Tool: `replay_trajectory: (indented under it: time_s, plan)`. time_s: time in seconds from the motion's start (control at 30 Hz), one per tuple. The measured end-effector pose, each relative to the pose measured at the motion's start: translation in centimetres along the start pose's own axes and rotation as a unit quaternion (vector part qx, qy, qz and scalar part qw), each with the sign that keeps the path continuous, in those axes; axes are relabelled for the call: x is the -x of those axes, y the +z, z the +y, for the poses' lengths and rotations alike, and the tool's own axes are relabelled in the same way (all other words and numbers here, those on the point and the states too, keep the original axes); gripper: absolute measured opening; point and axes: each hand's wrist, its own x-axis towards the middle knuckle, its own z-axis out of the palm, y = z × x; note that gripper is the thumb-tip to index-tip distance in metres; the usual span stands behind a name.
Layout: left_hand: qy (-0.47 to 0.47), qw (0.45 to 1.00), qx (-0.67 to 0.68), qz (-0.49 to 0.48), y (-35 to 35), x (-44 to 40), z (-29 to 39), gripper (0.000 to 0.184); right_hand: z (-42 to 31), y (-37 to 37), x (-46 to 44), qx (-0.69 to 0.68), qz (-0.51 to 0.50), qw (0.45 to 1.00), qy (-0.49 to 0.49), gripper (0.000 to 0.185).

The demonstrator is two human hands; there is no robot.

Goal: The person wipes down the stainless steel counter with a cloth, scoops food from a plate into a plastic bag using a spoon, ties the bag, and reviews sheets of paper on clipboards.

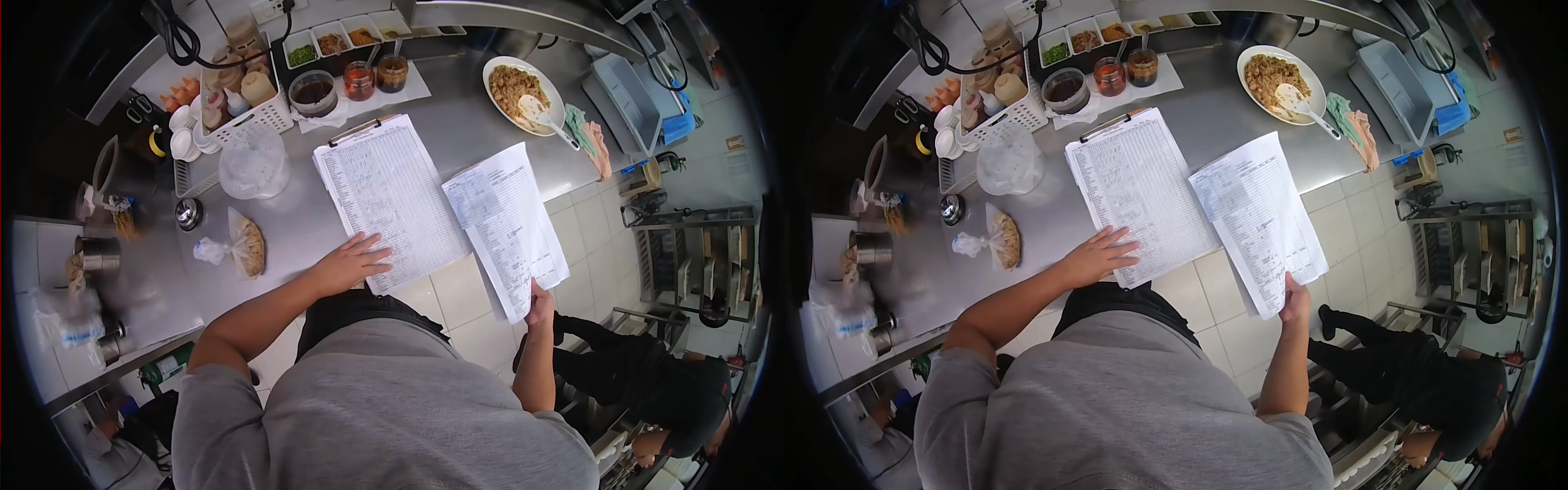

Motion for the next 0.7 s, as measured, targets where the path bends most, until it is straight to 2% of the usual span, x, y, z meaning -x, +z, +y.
replay_trajectory:
  time_s: [0.03,0.1,0.13,0.23,0.3,0.37,0.43,0.53,0.6,0.63,0.67,0.7]
  plan:
    - [0.018,1.0,-0.005,0.014,0.2,-0.1,-0.2,0.039,0.1,-0.4,-0.3,0.034,0.024,0.999,-0.021,0.04]
    - [-0.04,0.993,0.095,0.052,0.0,-0.5,-0.6,0.027,0.4,-1.3,-0.6,0.099,0.077,0.99,-0.062,0.041]
    - [-0.07,0.984,0.145,0.071,-0.5,-0.9,-0.5,0.021,0.5,-1.6,-0.4,0.074,0.082,0.992,-0.054,0.041]
    - [-0.233,0.941,0.163,0.182,-1.7,-2.2,-0.6,0.015,0.1,-1.9,-0.3,0.026,0.082,0.996,-0.029,0.04]
    - [-0.357,0.828,0.219,0.373,-3.5,-3.3,-1.6,0.022,0.0,-2.5,0.5,0.026,0.078,0.997,-0.002,0.04]
    - [-0.386,0.736,0.247,0.498,-6.3,-3.8,-3.8,0.027,0.5,-3.4,1.0,0.072,0.042,0.996,-0.005,0.041]
    - [-0.306,0.648,0.31,0.625,-10.0,-4.5,-4.6,0.029,0.8,-3.3,1.6,0.097,0.017,0.995,-0.009,0.042]
    - [-0.393,0.737,0.224,0.502,-11.5,-3.6,-2.9,0.024,1.3,-3.5,1.6,0.028,0.001,0.999,-0.031,0.04]
    - [-0.281,0.875,0.137,0.37,-7.6,-2.1,-2.0,0.016,1.4,-4.2,1.1,0.019,0.001,0.999,-0.051,0.039]
    - [-0.177,0.934,0.096,0.296,-5.6,-1.7,-1.4,0.016,1.3,-4.7,0.8,0.014,0.001,0.998,-0.06,0.039]
    - [-0.07,0.973,0.054,0.215,-3.7,-1.4,-0.9,0.021,1.0,-5.0,0.8,0.002,0.0,0.999,-0.046,0.039]
    - [-0.025,0.986,0.072,0.146,-1.8,-1.4,-0.5,0.032,0.8,-5.3,0.8,-0.009,-0.002,0.999,-0.032,0.039]
